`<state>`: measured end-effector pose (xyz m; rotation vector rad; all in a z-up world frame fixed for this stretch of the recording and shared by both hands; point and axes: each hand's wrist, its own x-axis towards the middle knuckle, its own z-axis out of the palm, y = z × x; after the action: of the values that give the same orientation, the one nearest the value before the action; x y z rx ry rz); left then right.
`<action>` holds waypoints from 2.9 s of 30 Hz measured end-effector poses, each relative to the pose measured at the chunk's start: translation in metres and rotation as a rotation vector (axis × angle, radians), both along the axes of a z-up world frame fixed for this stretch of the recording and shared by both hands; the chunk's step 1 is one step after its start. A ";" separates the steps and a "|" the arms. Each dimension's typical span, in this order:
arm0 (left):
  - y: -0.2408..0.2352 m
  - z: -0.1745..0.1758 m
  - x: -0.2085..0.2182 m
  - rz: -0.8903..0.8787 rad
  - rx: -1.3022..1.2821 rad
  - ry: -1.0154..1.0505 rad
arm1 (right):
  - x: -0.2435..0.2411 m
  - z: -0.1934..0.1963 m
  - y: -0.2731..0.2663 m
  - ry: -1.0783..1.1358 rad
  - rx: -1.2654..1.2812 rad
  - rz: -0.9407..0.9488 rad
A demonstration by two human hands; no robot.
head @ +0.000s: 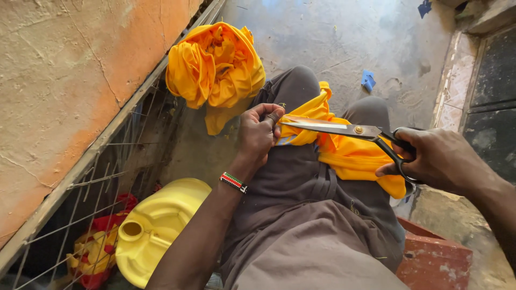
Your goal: Cutting yellow fabric into pieces using large scissors
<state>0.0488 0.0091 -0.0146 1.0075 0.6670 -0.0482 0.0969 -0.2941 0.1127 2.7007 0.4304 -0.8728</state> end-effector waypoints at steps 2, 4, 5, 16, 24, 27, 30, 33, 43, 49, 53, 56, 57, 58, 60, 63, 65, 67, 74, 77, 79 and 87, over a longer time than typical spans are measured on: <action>-0.001 -0.001 0.000 0.007 0.036 -0.036 | 0.002 0.003 0.001 -0.010 -0.007 0.028; -0.002 -0.001 -0.002 0.015 0.072 -0.073 | 0.005 0.004 0.004 -0.021 -0.014 0.057; -0.002 -0.001 -0.002 0.019 0.082 -0.078 | 0.006 0.003 0.005 -0.035 -0.047 0.082; -0.003 -0.004 -0.008 0.022 0.227 -0.064 | 0.001 -0.004 0.001 -0.176 -0.095 0.218; 0.040 -0.025 -0.025 0.400 0.303 0.069 | -0.007 -0.008 0.037 -0.050 0.492 -0.301; 0.047 -0.022 -0.033 0.357 0.461 0.038 | -0.014 -0.026 0.079 0.000 0.982 -0.531; 0.036 -0.013 -0.025 0.103 0.740 -0.146 | -0.012 -0.065 0.106 0.042 1.196 -0.701; 0.001 0.010 -0.008 -0.069 0.816 -0.344 | -0.008 -0.083 0.143 -0.072 1.319 -0.801; -0.026 0.011 0.015 -0.256 0.732 -0.294 | -0.031 -0.105 0.130 -0.130 1.437 -0.737; -0.007 0.028 0.005 -0.422 0.774 0.115 | -0.048 -0.141 0.110 -0.015 1.493 -0.708; -0.017 0.021 0.017 -0.427 0.860 0.195 | -0.040 -0.157 0.096 -0.026 1.523 -0.716; -0.014 0.028 0.020 -0.503 0.947 0.196 | -0.042 -0.163 0.098 -0.030 1.590 -0.742; -0.012 0.033 0.023 -0.541 0.980 0.199 | -0.041 -0.161 0.100 -0.028 1.643 -0.770; -0.013 0.027 0.026 -0.536 0.984 0.185 | -0.038 -0.151 0.101 -0.041 1.649 -0.761; -0.016 0.015 0.026 -0.607 0.987 0.203 | -0.039 -0.130 0.103 -0.030 1.620 -0.731; -0.015 0.018 0.016 -0.622 0.961 0.073 | -0.042 -0.078 0.100 -0.074 1.533 -0.669; -0.009 0.020 0.001 -0.618 0.986 -0.125 | -0.026 -0.100 0.067 -0.216 1.227 -0.525; -0.008 0.031 -0.014 -0.618 0.994 -0.326 | -0.025 -0.103 0.047 -0.342 0.903 -0.393; -0.010 0.018 -0.016 -0.408 0.733 0.088 | -0.037 -0.100 0.044 -0.284 0.559 -0.390; -0.018 0.004 -0.005 -0.387 0.770 0.118 | -0.039 -0.102 0.042 -0.294 0.550 -0.368; -0.023 0.000 0.006 -0.339 0.781 0.060 | -0.040 -0.107 0.039 -0.300 0.581 -0.374; -0.077 0.022 0.070 -0.002 0.252 -0.363 | -0.057 -0.091 0.006 -0.263 1.159 -0.816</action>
<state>0.1188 -0.0675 0.0071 1.2213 0.3441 0.2178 0.0397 -0.2883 0.0213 4.1172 -0.4428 -0.4073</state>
